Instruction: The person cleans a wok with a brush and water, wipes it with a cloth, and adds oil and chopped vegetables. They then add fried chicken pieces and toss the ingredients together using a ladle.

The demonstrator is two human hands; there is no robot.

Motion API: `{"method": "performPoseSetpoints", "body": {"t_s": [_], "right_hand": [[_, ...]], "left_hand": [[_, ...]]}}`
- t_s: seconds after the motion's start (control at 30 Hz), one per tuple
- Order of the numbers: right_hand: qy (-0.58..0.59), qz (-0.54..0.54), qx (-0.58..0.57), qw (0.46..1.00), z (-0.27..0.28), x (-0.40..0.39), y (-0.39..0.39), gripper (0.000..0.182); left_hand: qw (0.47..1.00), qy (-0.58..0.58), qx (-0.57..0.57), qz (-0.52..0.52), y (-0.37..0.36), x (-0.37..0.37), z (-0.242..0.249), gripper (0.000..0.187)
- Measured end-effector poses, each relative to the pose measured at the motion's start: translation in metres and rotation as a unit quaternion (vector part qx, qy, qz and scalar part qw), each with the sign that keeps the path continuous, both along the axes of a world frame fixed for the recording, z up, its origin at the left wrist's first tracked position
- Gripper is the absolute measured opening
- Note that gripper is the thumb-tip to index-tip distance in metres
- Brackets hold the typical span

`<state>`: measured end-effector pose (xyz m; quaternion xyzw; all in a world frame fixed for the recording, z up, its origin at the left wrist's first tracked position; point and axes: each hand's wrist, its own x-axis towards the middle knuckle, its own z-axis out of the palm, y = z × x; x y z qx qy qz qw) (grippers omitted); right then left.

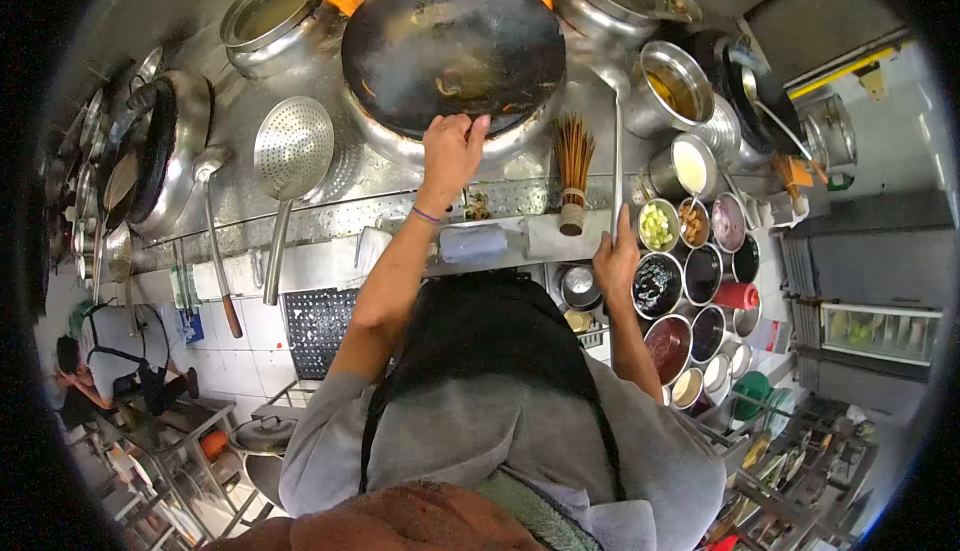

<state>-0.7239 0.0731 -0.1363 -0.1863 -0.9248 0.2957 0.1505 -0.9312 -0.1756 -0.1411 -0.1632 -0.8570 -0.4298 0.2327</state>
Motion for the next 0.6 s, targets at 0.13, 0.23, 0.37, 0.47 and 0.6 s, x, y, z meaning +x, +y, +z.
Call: {"method": "performPoseSetpoints", "body": {"t_s": [0.13,0.23,0.37,0.47,0.6], "right_hand": [[-0.020,-0.033,0.048,0.998,-0.070,0.005,0.018,0.054],[0.005,-0.010,0.134,0.991,-0.093,-0.007,0.025,0.047],[-0.115,0.010,0.120,0.986,-0.066,-0.057,0.004,0.055],[-0.196,0.002,0.154,0.968,-0.074,-0.081,-0.013,0.073],[-0.175,0.075,-0.247,0.950,-0.090,-0.086,0.033,0.072]], "left_hand": [[0.999,-0.003,-0.025,-0.024,-0.004,-0.013,-0.018,0.042],[0.999,-0.011,-0.030,-0.018,-0.002,-0.012,-0.013,0.043],[0.999,-0.026,-0.024,0.006,0.001,-0.008,-0.009,0.043],[1.000,-0.016,-0.006,0.019,0.005,-0.012,-0.017,0.038],[0.999,0.008,0.021,0.043,-0.002,-0.013,-0.016,0.030]]}}
